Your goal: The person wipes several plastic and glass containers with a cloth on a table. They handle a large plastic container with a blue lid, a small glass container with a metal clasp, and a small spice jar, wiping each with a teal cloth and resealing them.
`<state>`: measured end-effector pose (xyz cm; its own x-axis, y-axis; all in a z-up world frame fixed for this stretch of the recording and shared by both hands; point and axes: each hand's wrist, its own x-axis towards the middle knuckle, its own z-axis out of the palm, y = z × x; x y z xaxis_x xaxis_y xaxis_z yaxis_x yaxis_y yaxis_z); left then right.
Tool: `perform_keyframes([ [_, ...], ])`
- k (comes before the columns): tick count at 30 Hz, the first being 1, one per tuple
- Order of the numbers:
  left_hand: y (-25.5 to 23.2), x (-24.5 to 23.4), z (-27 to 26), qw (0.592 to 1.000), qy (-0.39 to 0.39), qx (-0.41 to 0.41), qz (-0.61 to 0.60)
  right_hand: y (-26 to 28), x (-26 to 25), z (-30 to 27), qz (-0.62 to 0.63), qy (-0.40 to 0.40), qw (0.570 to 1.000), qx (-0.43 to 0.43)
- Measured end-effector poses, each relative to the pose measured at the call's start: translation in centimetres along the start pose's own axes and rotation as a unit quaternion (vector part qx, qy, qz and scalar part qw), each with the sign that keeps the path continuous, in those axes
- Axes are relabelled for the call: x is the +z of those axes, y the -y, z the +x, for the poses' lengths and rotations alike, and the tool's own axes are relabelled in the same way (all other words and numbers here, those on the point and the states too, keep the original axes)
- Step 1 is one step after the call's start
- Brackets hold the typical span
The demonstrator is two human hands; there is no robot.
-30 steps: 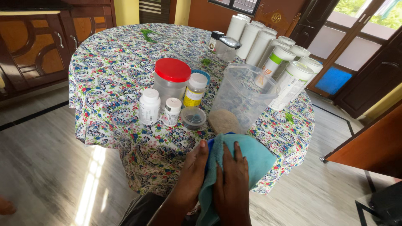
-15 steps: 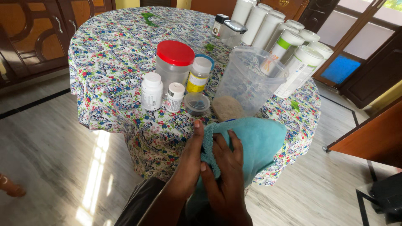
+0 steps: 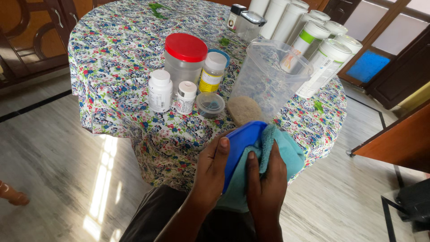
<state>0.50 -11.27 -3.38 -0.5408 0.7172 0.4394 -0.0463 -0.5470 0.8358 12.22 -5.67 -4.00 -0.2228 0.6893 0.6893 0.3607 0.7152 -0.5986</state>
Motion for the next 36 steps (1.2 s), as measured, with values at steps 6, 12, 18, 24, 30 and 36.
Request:
perform_keyframes([
  [6, -0.4, -0.2, 0.2, 0.962, 0.034, -0.081, -0.257, -3.1, -0.1, -0.2, 0.353, -0.022, 0.919, 0.172],
  [12, -1.4, -2.0, 0.6, 0.962, 0.115, -0.141, -0.204, -5.3, -1.0, -0.8, 0.318, -0.065, 0.931, 0.168],
  [18, -0.9, -4.6, 1.5, 0.936, 0.173, -0.267, -0.149, -5.2, -2.4, -0.5, 0.102, 0.043, 0.987, -0.12],
  [24, -0.2, -4.2, 1.4, 0.98, 0.12, -0.151, 0.043, -2.6, -0.9, -0.4, 0.047, 0.101, 0.982, -0.151],
  [30, 0.4, -3.6, 0.8, 0.987, 0.002, -0.155, -0.032, -0.8, 0.0, -0.1, 0.022, 0.072, 0.996, -0.044],
  [36, 0.2, -3.0, 0.3, 0.966, -0.074, -0.194, -0.152, 0.1, -0.4, -0.2, -0.052, 0.053, 0.994, -0.081],
])
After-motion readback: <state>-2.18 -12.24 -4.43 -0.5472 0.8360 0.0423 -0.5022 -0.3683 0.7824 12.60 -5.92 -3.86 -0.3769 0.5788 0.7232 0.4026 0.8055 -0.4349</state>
